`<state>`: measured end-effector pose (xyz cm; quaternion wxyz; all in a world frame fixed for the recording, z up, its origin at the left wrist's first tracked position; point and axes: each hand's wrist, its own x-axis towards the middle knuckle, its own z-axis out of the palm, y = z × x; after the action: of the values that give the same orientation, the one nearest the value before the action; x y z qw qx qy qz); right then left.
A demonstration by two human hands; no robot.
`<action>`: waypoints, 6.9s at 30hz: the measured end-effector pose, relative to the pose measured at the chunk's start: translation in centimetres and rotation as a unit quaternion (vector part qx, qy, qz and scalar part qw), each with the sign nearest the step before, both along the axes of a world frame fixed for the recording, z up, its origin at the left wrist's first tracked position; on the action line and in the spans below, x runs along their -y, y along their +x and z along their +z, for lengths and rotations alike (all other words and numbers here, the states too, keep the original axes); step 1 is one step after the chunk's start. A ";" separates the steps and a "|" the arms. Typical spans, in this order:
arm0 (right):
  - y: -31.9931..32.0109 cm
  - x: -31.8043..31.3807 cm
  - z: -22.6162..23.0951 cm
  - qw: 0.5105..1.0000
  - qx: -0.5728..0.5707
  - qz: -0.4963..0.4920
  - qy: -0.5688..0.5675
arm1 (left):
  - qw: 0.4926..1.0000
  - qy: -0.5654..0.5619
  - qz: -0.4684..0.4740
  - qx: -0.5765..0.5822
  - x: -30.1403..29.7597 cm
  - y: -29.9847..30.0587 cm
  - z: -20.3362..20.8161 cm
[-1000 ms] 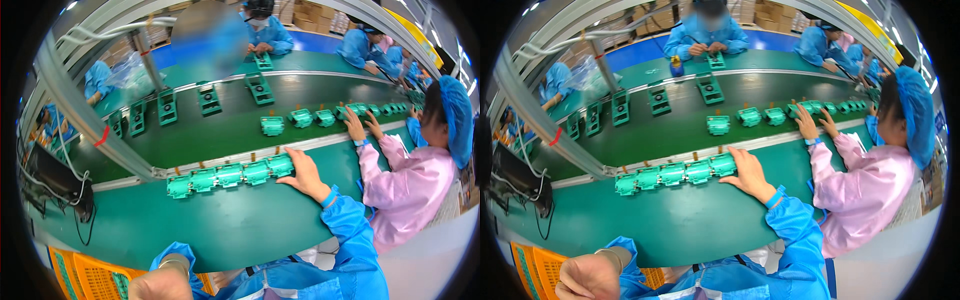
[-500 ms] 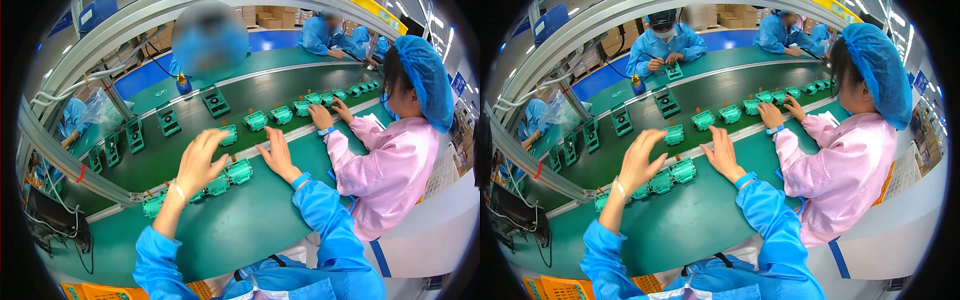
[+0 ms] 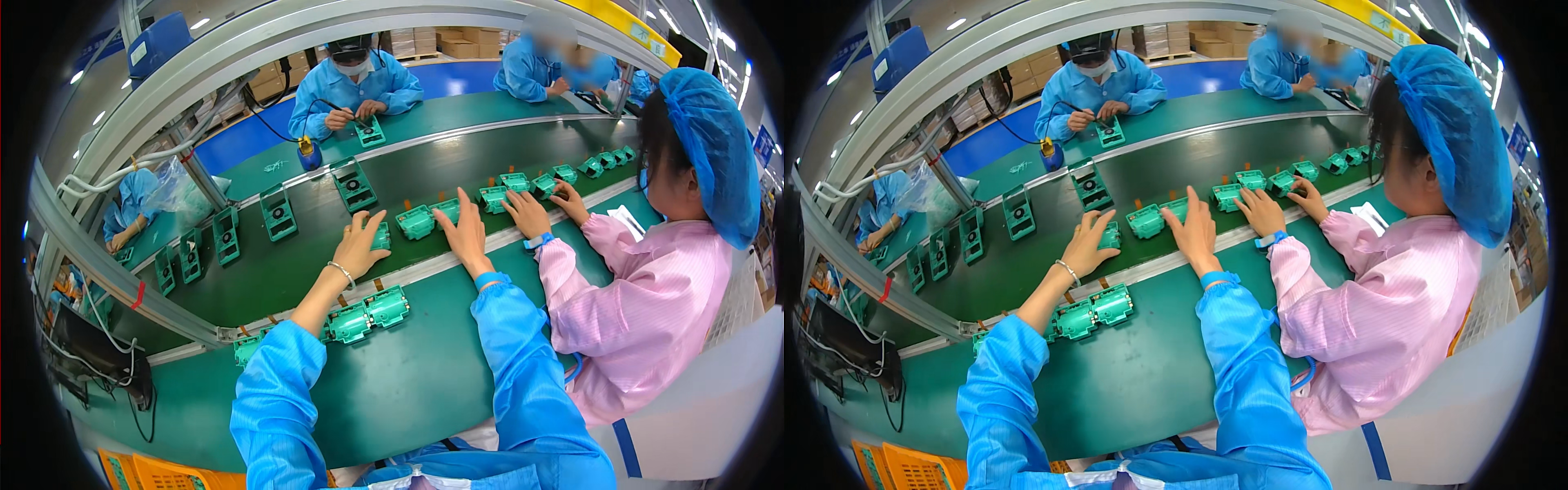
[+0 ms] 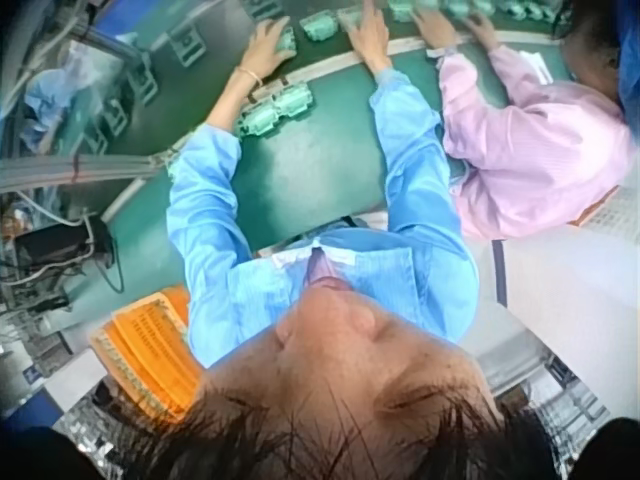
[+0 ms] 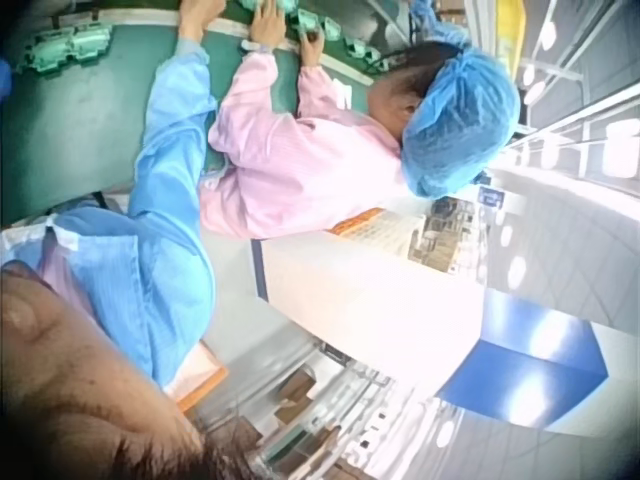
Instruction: The person collects green electronic components from the assembly line conveyor belt, aligns them on the table, and packs them into a yellow plastic crate.
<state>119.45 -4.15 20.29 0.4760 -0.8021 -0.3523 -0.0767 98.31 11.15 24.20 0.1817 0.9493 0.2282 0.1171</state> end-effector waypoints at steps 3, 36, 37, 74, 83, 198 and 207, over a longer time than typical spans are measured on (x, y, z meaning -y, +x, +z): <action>-1.3 0.1 0.4 0.993 0.069 0.060 -0.071 | 1.000 -0.009 0.004 0.030 0.0 -0.1 0.4; -0.9 0.1 0.5 0.982 0.012 0.191 0.001 | 0.962 0.253 0.012 0.099 7.5 -16.5 12.6; -1.3 -0.2 0.3 0.981 0.021 0.190 0.017 | 0.955 0.273 0.010 0.111 8.8 -19.6 13.4; -22.4 2.5 0.6 0.946 0.287 0.123 0.081 | 0.362 -0.236 0.775 -0.462 52.8 -100.0 -11.9; -21.7 2.7 0.2 0.951 0.278 0.126 0.057 | 0.363 -0.255 0.797 -0.410 52.7 -99.1 -14.6; -18.7 6.9 -1.7 0.963 0.202 0.178 -0.005 | 0.709 -0.131 0.674 -0.161 22.7 -83.8 -8.5; -21.3 6.7 0.0 0.961 0.223 0.158 -0.050 | 0.713 -0.093 0.690 -0.080 22.3 -80.5 -19.3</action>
<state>98.18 -10.85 20.28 0.3510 -0.7218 -0.5749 -0.1595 17.77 -11.18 4.86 0.1191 0.5117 0.8435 0.1122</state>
